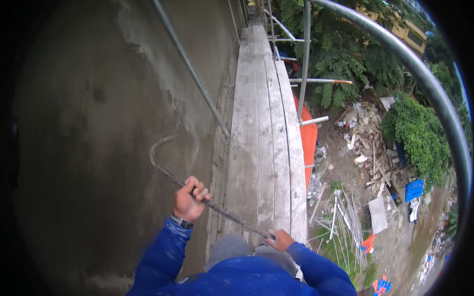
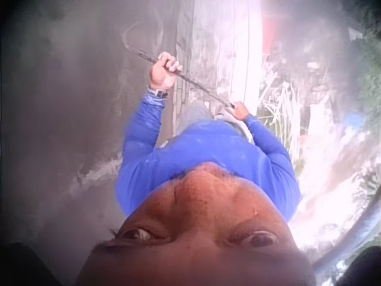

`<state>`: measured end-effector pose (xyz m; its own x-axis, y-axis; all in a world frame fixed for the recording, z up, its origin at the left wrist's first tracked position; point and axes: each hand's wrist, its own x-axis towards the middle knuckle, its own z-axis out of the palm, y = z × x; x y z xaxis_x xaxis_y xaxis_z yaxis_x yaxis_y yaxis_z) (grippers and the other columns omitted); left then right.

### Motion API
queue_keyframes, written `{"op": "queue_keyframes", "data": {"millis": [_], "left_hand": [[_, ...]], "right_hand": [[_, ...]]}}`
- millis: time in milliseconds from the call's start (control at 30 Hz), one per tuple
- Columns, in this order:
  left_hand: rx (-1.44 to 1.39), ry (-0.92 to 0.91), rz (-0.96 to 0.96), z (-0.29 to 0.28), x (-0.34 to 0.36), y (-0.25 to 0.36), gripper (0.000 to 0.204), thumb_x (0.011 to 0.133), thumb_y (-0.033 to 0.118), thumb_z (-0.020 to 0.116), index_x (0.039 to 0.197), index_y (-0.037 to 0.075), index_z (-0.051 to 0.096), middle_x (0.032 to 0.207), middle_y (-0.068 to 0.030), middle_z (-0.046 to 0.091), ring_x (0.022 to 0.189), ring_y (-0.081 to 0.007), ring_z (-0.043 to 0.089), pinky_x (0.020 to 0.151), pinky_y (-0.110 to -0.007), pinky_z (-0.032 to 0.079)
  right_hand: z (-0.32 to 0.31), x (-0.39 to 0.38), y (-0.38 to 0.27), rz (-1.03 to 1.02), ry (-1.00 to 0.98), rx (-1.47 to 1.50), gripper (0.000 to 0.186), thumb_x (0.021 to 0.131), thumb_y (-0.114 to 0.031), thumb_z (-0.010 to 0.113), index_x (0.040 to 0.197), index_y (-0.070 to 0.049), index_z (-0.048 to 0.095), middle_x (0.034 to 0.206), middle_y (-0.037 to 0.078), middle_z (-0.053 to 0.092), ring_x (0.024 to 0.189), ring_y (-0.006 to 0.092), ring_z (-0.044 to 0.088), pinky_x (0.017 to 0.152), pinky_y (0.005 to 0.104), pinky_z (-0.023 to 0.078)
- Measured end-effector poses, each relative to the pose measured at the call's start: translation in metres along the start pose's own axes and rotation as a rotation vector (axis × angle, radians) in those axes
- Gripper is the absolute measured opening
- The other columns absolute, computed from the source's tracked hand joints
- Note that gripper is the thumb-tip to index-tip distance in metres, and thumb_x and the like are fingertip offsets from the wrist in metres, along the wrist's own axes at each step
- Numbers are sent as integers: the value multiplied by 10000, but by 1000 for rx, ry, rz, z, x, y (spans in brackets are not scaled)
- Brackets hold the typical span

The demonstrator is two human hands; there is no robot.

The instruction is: The person applies cement plaster to a vertical wall using a trowel and a long metal straightedge. They smooth the wet surface and then use a string line to check for levelness, adjusting the plaster as needed.

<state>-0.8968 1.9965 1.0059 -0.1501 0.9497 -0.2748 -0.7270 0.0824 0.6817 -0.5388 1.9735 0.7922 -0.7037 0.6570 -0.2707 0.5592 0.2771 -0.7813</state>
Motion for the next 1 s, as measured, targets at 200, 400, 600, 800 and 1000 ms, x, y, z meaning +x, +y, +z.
{"op": "queue_keyframes", "data": {"millis": [200,400,600,800,1000], "left_hand": [[-221,161,-82,-59,45,-28,352,1085,393,459,841,145,513,629,45,366,597,-138,383,729,-368,403],[-166,99,-98,-98,141,-49,326,1082,349,478,829,144,502,657,34,387,631,-141,401,805,-404,435],[-85,-115,-33,-91,290,8,253,1092,309,492,925,123,528,761,7,475,736,-162,485,908,-445,463],[811,-334,2,-61,408,112,310,1042,293,616,1212,35,592,1057,-59,627,970,-201,633,972,-351,490],[1330,-242,218,-68,517,191,371,908,258,752,1155,2,647,1158,-144,644,999,-255,667,885,-349,534]], "right_hand": [[-51,66,-30,100,-263,221,380,946,-388,711,940,-14,638,732,143,626,686,214,573,679,388,468],[-92,205,-27,123,-442,349,414,993,-455,639,991,-46,703,809,52,651,808,129,591,766,314,472],[-171,343,-34,220,-480,298,448,995,-479,624,1011,-44,733,794,56,658,773,143,603,747,333,493],[-263,425,-45,-23,-1,190,483,974,-445,660,783,-2,629,626,78,532,606,157,458,589,389,399],[-329,474,-23,153,226,48,525,913,-475,697,762,27,654,666,191,591,618,299,552,622,442,440]]}}
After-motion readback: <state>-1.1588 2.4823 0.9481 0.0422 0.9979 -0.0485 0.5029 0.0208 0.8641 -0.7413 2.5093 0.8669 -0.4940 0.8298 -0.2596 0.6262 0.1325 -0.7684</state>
